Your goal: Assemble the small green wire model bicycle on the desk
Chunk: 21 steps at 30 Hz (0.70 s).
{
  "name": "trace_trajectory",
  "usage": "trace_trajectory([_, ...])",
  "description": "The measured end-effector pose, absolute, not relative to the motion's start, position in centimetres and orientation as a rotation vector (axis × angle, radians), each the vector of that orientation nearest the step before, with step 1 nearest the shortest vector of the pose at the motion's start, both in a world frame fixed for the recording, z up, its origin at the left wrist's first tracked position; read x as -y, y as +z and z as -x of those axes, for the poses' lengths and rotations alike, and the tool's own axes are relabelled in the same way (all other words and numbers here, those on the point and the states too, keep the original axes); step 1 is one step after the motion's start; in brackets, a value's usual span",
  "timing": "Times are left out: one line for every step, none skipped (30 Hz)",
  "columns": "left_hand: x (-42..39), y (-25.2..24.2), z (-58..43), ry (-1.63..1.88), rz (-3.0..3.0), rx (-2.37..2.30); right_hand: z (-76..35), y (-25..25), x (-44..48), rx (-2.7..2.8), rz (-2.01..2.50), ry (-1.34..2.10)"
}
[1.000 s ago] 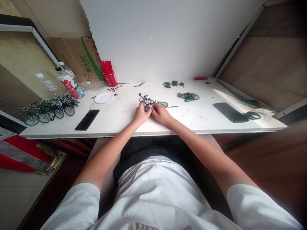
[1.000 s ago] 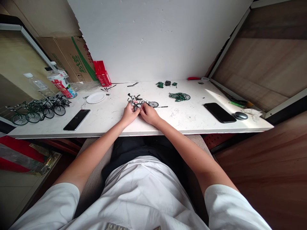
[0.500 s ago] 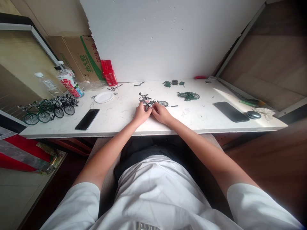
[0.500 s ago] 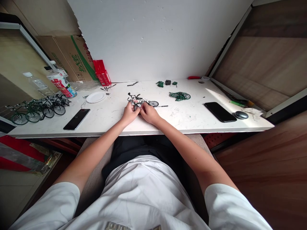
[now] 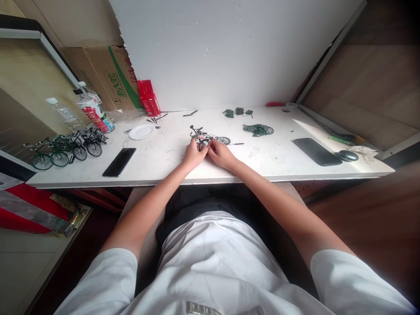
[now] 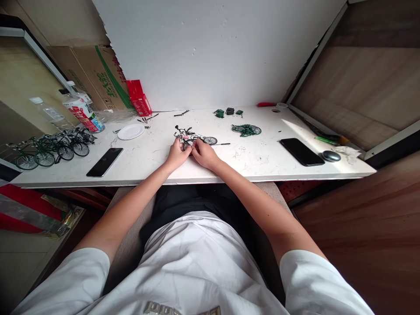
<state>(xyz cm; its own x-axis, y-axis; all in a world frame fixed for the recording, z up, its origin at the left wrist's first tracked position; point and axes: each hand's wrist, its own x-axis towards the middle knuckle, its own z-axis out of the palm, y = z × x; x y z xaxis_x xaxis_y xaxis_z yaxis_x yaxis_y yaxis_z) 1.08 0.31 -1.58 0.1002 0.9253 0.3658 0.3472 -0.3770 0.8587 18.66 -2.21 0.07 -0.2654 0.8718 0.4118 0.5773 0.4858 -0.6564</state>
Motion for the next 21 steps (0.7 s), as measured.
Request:
trace_trajectory([-0.32,-1.61,-1.08,1.271,-1.800,-1.246,-18.66,0.08,2.22,1.968,1.200,0.491])
trace_trajectory([-0.33,-1.62,-1.08,1.272,-1.806,-1.250,-18.65,0.09,2.24,1.969,1.205,0.493])
trace_trajectory([-0.33,-1.63,-1.08,1.273,-1.812,-1.255,-18.64,0.12,2.26,1.969,1.212,0.493])
trace_trajectory([-0.33,-1.62,-1.08,1.273,-1.816,-1.262,-18.62,0.14,2.28,1.969,1.218,0.493])
trace_trajectory([-0.33,-1.62,-1.08,1.272,-1.820,-1.269,-18.61,0.16,2.29,1.968,1.223,0.492])
trace_trajectory([-0.33,-1.62,-1.09,1.270,-1.821,-1.271,-18.60,0.17,2.30,1.968,1.226,0.490])
trace_trajectory([-0.34,-1.63,-1.09,1.271,-1.819,-1.270,-18.60,0.16,2.31,1.968,1.227,0.488])
trace_trajectory([-0.36,-1.65,-1.10,1.272,-1.816,-1.266,-18.60,0.14,2.30,1.968,1.225,0.486])
trace_trajectory([-0.39,-1.67,-1.10,1.273,-1.811,-1.263,-18.61,0.12,2.30,1.968,1.220,0.485])
trace_trajectory([-0.43,-1.70,-1.11,1.275,-1.806,-1.260,-18.62,0.09,2.29,1.969,1.214,0.484])
trace_trajectory([-0.46,-1.74,-1.11,1.278,-1.800,-1.256,-18.64,0.06,2.28,1.969,1.209,0.482])
trace_trajectory([-0.48,-1.76,-1.12,1.279,-1.794,-1.250,-18.65,0.05,2.28,1.969,1.206,0.481])
trace_trajectory([-0.49,-1.76,-1.13,1.279,-1.789,-1.245,-18.66,0.05,2.29,1.970,1.205,0.480])
trace_trajectory([-0.47,-1.74,-1.14,1.278,-1.786,-1.239,-18.67,0.07,2.30,1.972,1.206,0.480])
trace_trajectory([-0.43,-1.69,-1.15,1.279,-1.783,-1.235,-18.66,0.10,2.31,1.974,1.211,0.481])
trace_trajectory([-0.37,-1.61,-1.17,1.280,-1.784,-1.233,-18.65,0.14,2.33,1.975,1.216,0.481])
trace_trajectory([-0.28,-1.51,-1.19,1.282,-1.786,-1.235,-18.64,0.19,2.35,1.977,1.222,0.482])
trace_trajectory([-0.18,-1.39,-1.21,1.281,-1.790,-1.239,-18.63,0.24,2.37,1.977,1.226,0.482])
trace_trajectory([-0.08,-1.27,-1.23,1.280,-1.795,-1.245,-18.62,0.28,2.40,1.978,1.228,0.482])
trace_trajectory([0.01,-1.16,-1.25,1.274,-1.802,-1.253,-18.61,0.32,2.42,1.978,1.227,0.482])
trace_trajectory([0.09,-1.06,-1.26,1.269,-1.808,-1.266,-18.61,0.34,2.44,1.978,1.224,0.481])
